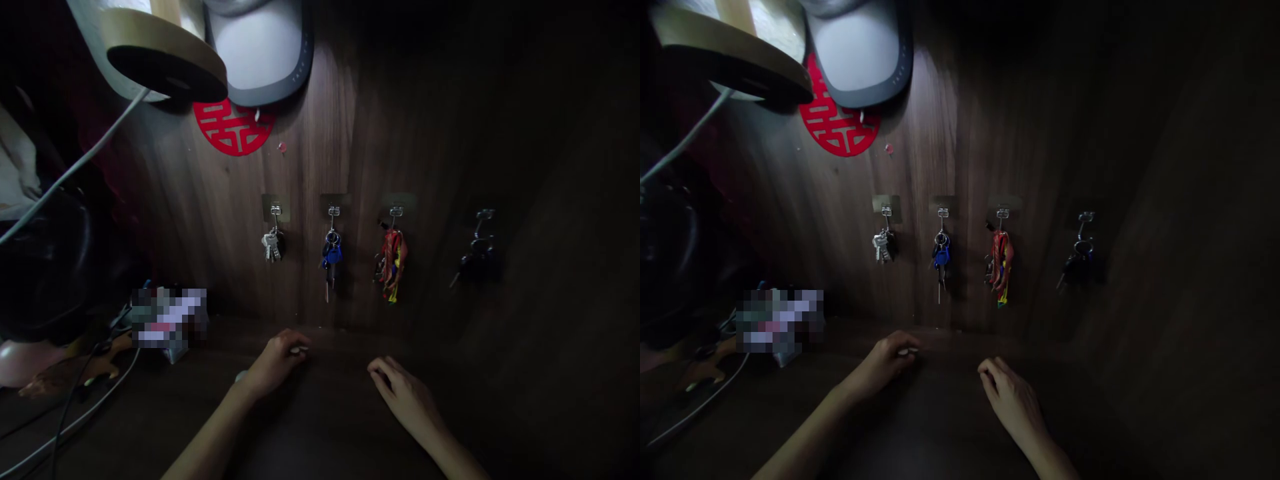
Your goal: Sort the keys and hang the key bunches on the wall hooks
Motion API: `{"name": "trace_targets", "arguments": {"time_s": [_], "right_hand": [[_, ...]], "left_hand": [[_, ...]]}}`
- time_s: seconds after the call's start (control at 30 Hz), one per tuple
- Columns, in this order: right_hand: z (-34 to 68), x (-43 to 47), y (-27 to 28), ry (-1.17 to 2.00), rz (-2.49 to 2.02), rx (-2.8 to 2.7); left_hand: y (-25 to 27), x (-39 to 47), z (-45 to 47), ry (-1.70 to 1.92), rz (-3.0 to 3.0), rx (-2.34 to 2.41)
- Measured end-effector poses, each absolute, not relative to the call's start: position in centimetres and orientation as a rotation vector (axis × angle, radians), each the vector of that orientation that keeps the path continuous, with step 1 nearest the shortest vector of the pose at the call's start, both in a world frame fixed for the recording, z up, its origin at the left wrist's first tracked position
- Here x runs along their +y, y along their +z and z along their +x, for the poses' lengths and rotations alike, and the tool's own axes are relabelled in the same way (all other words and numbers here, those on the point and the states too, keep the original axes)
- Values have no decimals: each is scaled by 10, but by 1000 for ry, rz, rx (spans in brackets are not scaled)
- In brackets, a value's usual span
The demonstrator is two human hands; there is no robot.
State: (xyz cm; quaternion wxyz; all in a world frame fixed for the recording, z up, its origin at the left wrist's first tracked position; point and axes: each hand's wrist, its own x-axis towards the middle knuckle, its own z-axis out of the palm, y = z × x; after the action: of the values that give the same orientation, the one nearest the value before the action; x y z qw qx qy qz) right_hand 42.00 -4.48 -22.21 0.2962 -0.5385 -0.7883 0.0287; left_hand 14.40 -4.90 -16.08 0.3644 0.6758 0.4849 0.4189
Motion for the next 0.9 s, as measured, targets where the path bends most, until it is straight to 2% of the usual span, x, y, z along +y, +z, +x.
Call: {"name": "trace_targets", "arguments": {"time_s": [0.13, 0.43, 0.9], "right_hand": [[415, -45, -218, 143, -1464, -2040], [385, -63, -196, 628, -1236, -1984], [378, -67, -193, 1008, -1080, -1875]], "left_hand": [[-178, -38, 179, 1223, 1370, 1149], [-194, -64, 196, 1239, 775, 814], [-188, -74, 207, 1108, 644, 593]]}}
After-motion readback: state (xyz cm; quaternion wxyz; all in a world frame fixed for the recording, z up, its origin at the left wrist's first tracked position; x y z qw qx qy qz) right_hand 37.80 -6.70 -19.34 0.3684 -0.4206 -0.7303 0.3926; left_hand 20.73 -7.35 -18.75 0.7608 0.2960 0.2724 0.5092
